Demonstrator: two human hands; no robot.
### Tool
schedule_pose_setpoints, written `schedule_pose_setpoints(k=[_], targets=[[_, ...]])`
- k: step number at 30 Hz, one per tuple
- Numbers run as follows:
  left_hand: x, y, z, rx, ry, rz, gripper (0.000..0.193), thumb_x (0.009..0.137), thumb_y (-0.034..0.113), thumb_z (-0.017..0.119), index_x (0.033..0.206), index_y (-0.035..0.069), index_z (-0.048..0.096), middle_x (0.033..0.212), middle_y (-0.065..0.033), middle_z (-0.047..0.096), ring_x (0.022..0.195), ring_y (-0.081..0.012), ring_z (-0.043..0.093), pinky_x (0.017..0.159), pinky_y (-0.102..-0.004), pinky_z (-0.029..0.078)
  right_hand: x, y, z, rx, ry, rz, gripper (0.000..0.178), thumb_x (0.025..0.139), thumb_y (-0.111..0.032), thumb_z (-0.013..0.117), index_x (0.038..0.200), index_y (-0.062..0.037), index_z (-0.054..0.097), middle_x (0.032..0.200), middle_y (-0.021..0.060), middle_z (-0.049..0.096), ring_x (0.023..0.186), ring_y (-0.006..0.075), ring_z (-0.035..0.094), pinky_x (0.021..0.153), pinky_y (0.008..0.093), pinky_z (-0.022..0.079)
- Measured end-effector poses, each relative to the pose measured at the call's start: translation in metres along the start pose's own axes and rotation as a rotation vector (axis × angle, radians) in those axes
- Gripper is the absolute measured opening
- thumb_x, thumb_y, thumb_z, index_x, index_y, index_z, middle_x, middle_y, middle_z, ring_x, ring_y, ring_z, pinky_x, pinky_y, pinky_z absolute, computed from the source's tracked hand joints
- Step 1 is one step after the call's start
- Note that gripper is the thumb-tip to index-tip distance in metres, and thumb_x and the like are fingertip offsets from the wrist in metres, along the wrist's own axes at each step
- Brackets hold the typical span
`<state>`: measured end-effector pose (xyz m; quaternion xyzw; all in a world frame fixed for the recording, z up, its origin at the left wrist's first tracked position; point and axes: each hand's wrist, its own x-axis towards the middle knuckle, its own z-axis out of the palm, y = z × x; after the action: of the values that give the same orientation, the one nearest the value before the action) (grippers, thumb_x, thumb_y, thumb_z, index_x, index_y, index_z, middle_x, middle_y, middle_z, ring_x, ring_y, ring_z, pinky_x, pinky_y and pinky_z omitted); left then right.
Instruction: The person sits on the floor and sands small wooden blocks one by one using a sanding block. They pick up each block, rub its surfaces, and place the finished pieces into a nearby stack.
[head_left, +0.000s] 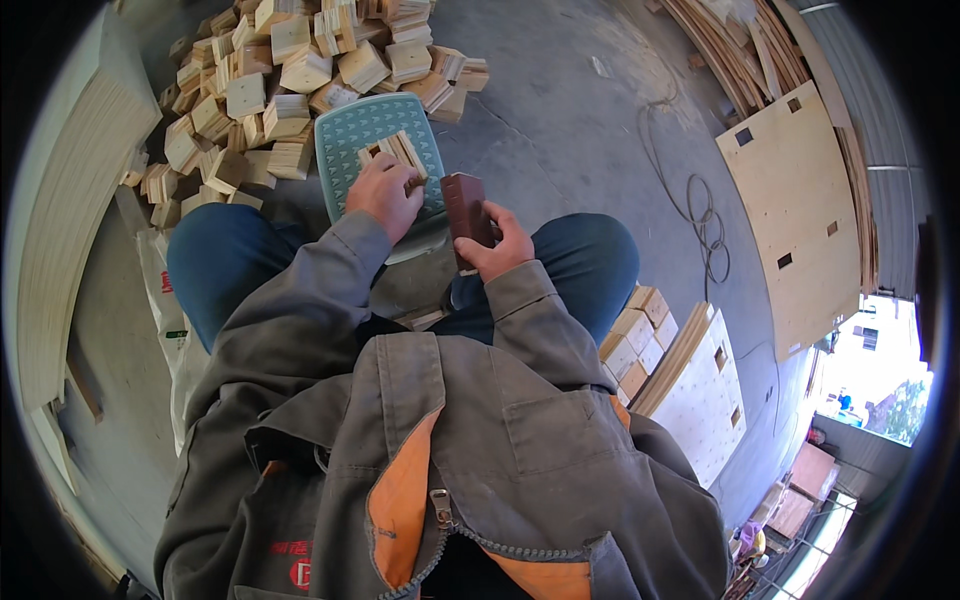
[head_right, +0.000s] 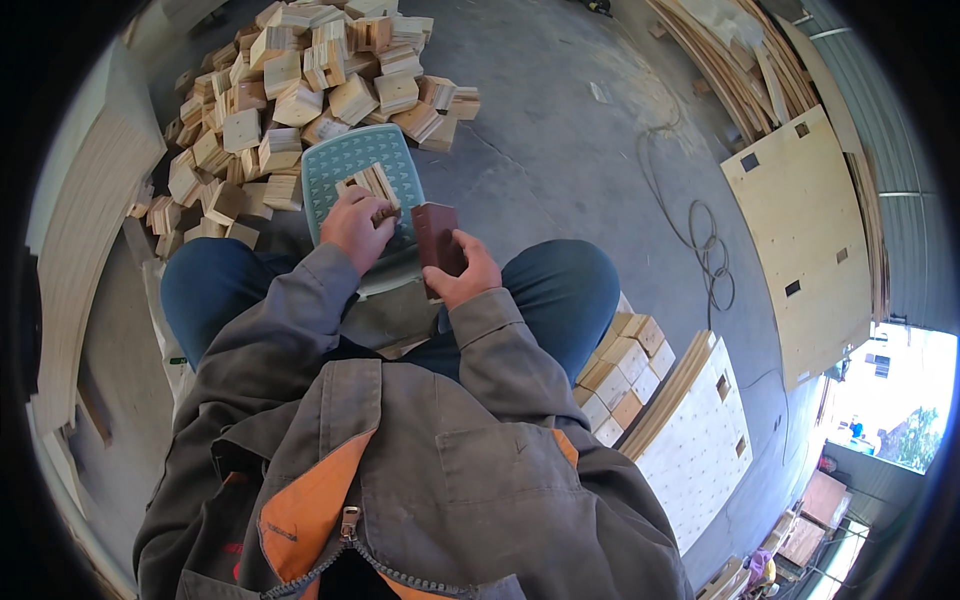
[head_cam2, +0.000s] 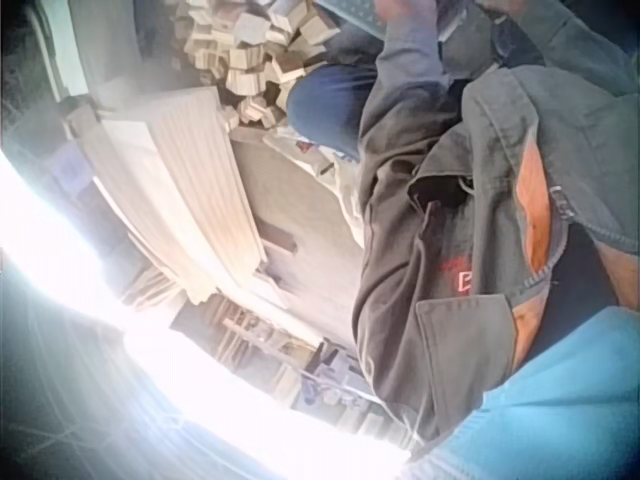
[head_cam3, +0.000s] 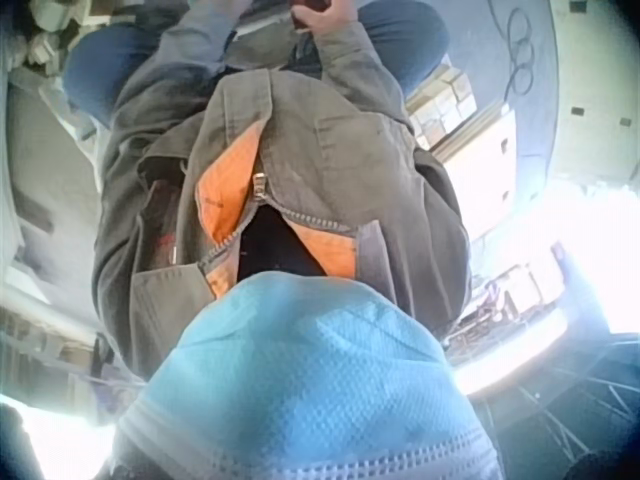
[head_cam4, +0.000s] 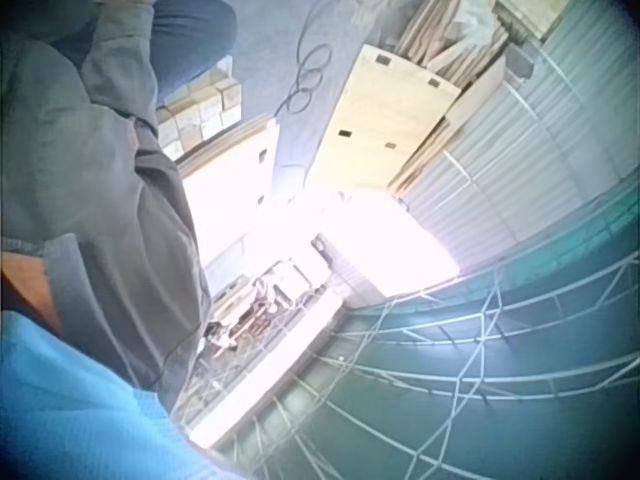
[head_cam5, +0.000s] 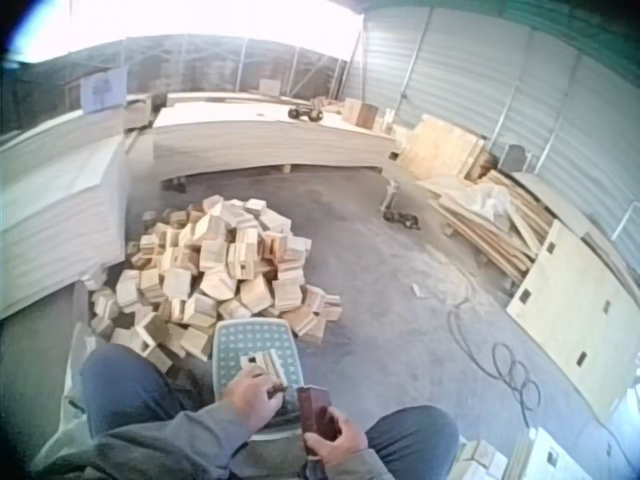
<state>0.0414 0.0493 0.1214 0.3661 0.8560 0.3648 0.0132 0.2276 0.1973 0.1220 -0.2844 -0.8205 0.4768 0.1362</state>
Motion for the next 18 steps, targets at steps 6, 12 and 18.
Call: schedule_pose_setpoints(k=[6,12,18], targets=[[0.0049,0.0032,0.0017,0.029,-0.003,-0.050,0.016,0.084,0.019,0.080,0.097,0.008,0.080,0.101,-0.0092,0.068,0.097,-0.0313,0.068,0.088,-0.0416,0.056,0.0010,0.0045,-0.0015,0.001,-0.020,0.023,0.078,0.078,-0.025,0.088,0.145,-0.0011,0.057,0.134,0.0186,0.068,0.122,0.0295,0.067,0.104,0.0396,0.055],[0.0075,0.0076,-0.0006,0.113,0.010,0.027,0.013,0.084,0.018,0.079,0.093,0.009,0.081,0.099,-0.0075,0.069,0.098,-0.0318,0.068,0.087,-0.0427,0.056,0.0025,0.0035,-0.0005,-0.022,-0.043,-0.013,0.078,0.078,-0.024,0.089,0.145,-0.0014,0.056,0.134,0.0197,0.068,0.122,0.0301,0.067,0.105,0.0398,0.054],[0.0105,0.0058,0.0047,0.111,0.017,0.020,0.010,0.085,0.016,0.077,0.089,0.008,0.079,0.099,-0.0084,0.070,0.098,-0.0323,0.069,0.085,-0.0439,0.056,0.0027,-0.0036,-0.0028,0.052,-0.068,0.061,0.078,0.075,-0.027,0.087,0.143,0.0000,0.058,0.137,0.0233,0.063,0.127,0.0364,0.063,0.109,0.0429,0.051]])
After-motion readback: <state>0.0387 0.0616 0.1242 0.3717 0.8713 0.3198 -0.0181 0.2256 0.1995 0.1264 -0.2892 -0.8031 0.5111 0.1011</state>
